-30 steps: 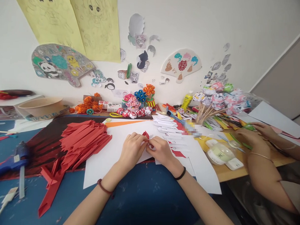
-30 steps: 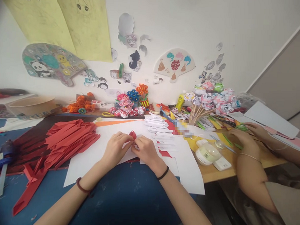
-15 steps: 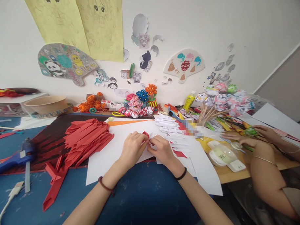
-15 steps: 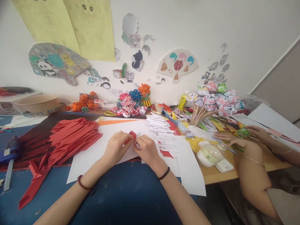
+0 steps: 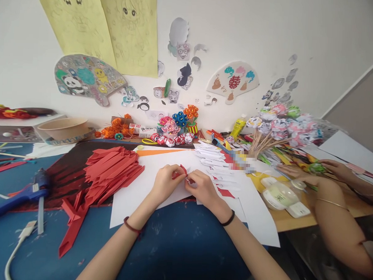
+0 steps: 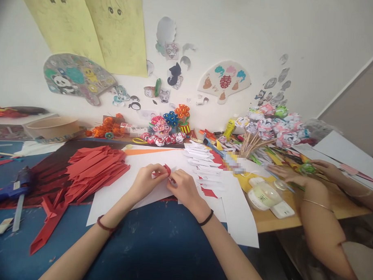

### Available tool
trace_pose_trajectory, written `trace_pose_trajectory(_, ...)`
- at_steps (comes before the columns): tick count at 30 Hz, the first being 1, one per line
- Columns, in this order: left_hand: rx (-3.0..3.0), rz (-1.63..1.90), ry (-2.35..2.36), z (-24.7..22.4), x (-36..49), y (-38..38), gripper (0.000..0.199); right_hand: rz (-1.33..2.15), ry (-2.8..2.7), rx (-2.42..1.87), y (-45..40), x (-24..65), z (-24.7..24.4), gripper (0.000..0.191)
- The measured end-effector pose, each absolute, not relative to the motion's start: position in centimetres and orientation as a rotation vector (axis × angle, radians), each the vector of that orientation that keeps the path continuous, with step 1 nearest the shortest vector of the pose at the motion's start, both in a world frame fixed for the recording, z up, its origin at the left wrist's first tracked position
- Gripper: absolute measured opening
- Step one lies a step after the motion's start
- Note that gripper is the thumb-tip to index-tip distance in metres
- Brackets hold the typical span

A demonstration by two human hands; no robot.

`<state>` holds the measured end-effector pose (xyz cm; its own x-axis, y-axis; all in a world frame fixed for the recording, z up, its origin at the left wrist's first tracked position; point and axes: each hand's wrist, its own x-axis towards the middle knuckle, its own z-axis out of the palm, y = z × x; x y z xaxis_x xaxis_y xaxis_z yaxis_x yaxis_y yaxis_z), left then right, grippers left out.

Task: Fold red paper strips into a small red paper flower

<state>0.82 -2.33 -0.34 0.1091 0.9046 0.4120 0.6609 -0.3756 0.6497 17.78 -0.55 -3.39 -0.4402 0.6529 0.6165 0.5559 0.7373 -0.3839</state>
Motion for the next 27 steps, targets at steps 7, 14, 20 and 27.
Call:
trace_pose_trajectory(7,2.576,0.976,1.747,-0.5,1.3,-3.0,0.018,0.145,-2.15,-0.884,-0.4,17.7,-3.7,0.016)
trace_pose_trajectory(14,2.674,0.918,1.796,-0.3,1.1,-3.1,0.023,0.224,-2.134,-0.868,-0.4,17.7,-3.7,0.017)
trace_pose_trajectory(20,2.582,0.926,1.737,0.1,0.6,-3.1,0.023,0.246,-2.141,-0.861,-0.6,17.7,-3.5,0.016)
trace_pose_trajectory(27,2.463,0.94,1.724,0.6,0.6,-3.2,0.022,0.252,-2.174,-0.87,-0.5,17.6,-3.6,0.016)
